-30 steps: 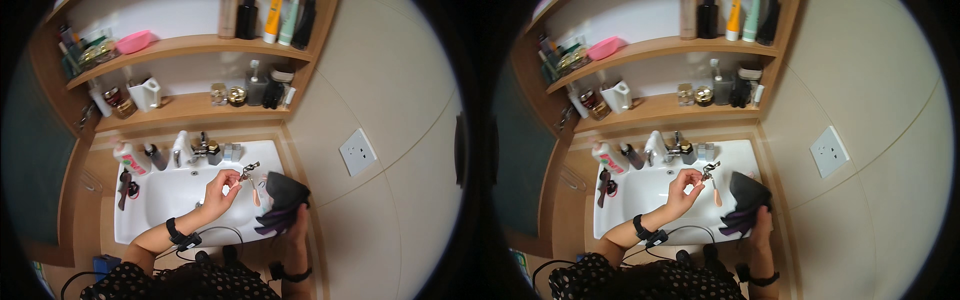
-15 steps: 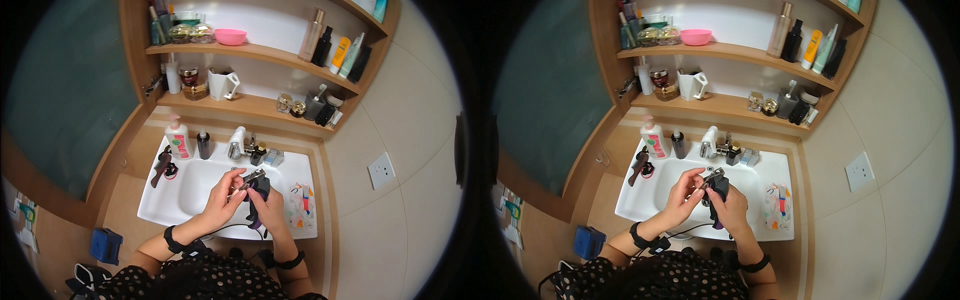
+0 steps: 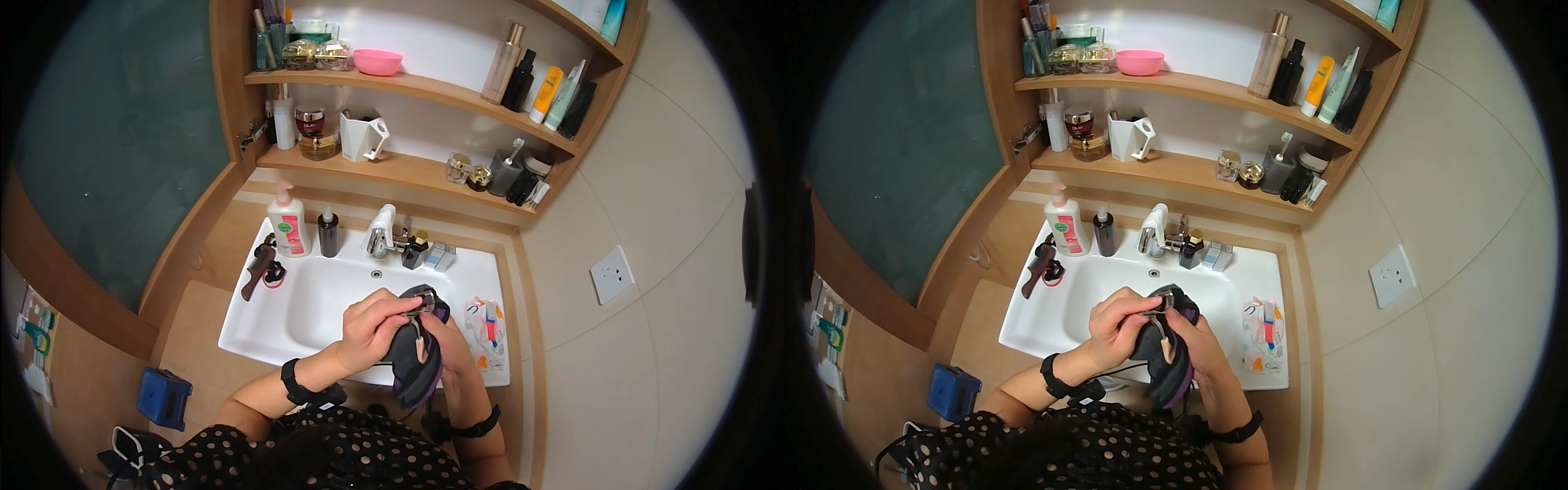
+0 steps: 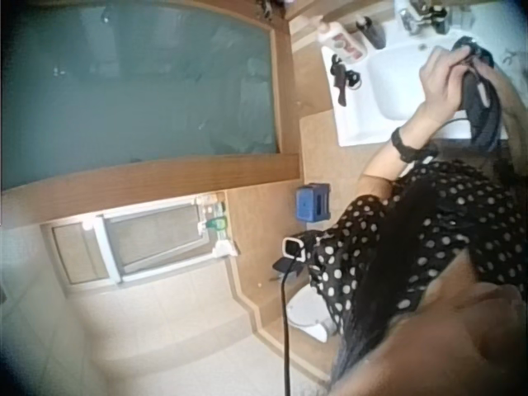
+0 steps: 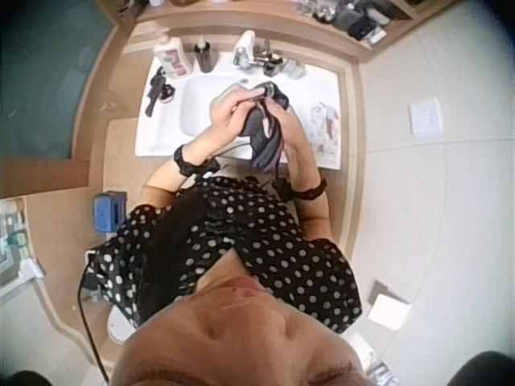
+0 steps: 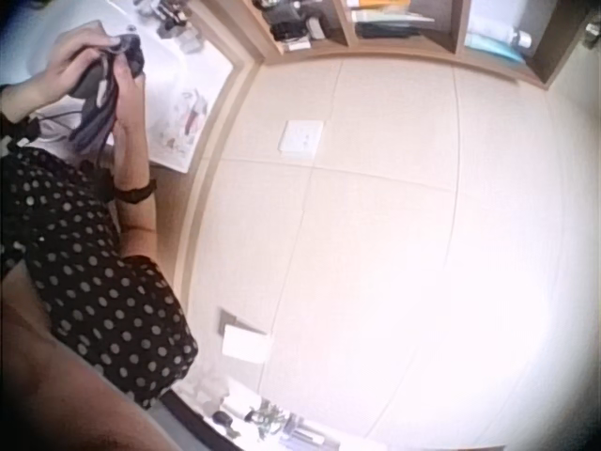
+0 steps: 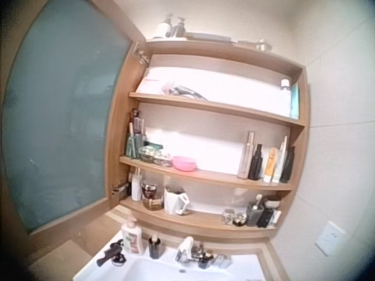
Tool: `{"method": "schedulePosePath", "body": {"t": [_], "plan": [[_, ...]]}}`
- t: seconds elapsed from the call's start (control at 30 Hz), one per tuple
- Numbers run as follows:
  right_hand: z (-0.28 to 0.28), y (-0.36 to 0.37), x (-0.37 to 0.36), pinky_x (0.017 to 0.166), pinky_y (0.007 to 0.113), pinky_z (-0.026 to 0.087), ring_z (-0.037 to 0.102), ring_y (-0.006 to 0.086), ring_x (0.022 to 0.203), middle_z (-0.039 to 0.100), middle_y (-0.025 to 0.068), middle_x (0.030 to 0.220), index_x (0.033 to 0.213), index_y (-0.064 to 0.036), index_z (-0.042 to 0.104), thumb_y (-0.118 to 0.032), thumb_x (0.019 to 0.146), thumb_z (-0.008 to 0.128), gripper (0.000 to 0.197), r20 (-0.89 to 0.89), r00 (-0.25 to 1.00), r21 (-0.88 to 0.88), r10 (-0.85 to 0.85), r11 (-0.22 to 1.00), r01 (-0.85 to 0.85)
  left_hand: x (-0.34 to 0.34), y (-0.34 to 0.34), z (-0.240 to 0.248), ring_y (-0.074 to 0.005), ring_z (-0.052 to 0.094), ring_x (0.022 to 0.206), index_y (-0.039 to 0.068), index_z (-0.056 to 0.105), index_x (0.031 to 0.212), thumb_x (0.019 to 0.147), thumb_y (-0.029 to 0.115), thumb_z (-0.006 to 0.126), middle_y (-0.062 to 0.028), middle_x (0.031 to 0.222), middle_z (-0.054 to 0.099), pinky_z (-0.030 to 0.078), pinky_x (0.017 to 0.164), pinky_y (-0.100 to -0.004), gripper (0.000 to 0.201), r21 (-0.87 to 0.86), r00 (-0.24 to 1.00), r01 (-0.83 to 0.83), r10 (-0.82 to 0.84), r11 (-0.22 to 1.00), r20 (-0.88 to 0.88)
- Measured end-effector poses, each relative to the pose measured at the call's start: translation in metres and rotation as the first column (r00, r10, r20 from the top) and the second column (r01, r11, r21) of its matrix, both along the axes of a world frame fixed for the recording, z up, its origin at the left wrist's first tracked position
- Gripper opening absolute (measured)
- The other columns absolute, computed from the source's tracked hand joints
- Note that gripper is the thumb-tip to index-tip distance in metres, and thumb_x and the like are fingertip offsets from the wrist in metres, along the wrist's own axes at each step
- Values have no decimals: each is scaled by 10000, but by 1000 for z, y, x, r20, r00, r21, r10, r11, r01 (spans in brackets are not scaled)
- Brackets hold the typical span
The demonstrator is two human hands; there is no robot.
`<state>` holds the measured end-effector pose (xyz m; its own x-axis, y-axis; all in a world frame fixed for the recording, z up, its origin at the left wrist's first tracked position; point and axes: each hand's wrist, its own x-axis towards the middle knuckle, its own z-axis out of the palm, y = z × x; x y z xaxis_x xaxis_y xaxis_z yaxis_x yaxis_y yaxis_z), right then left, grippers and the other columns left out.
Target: Cleaning and organizing bathroom sink, cosmetic bottles, and cabinet shelves.
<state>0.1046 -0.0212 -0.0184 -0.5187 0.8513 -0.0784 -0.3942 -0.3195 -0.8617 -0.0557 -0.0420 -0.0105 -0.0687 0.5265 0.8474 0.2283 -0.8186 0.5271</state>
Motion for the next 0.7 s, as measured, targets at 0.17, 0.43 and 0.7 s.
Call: {"method": "schedulePosePath", "body": {"t": [0.17, 0.43, 0.7], "plan": [[3, -11, 23, 757, 260, 520, 620, 120, 896, 637, 35, 1035, 1201, -30, 537, -279, 975, 527, 336, -56, 994, 2, -95, 995, 95, 6, 8, -4, -121, 463, 582, -17, 628, 1092, 941, 58, 543, -58, 750, 571, 378, 538, -240, 188, -38, 987, 43, -37, 998, 158], [28, -22, 24, 602, 240, 453, 540, 67, 663, 617, 9, 724, 917, 2, 631, -224, 878, 664, 232, 435, 873, 428, -222, 904, 16, 22, 21, 2, -194, 552, 623, 16, 673, 1032, 854, -15, 601, -96, 776, 615, 453, 584, -275, 195, -101, 998, 21, -27, 995, -57], [4, -26, 33, 676, 234, 468, 542, 78, 764, 605, -10, 861, 1017, -10, 605, -200, 879, 688, 249, 202, 976, 275, -85, 961, 27, 25, 19, -3, -139, 518, 602, -17, 670, 965, 869, -30, 573, -79, 761, 616, 410, 557, -242, 137, -99, 998, 52, -47, 994, 49]]}}
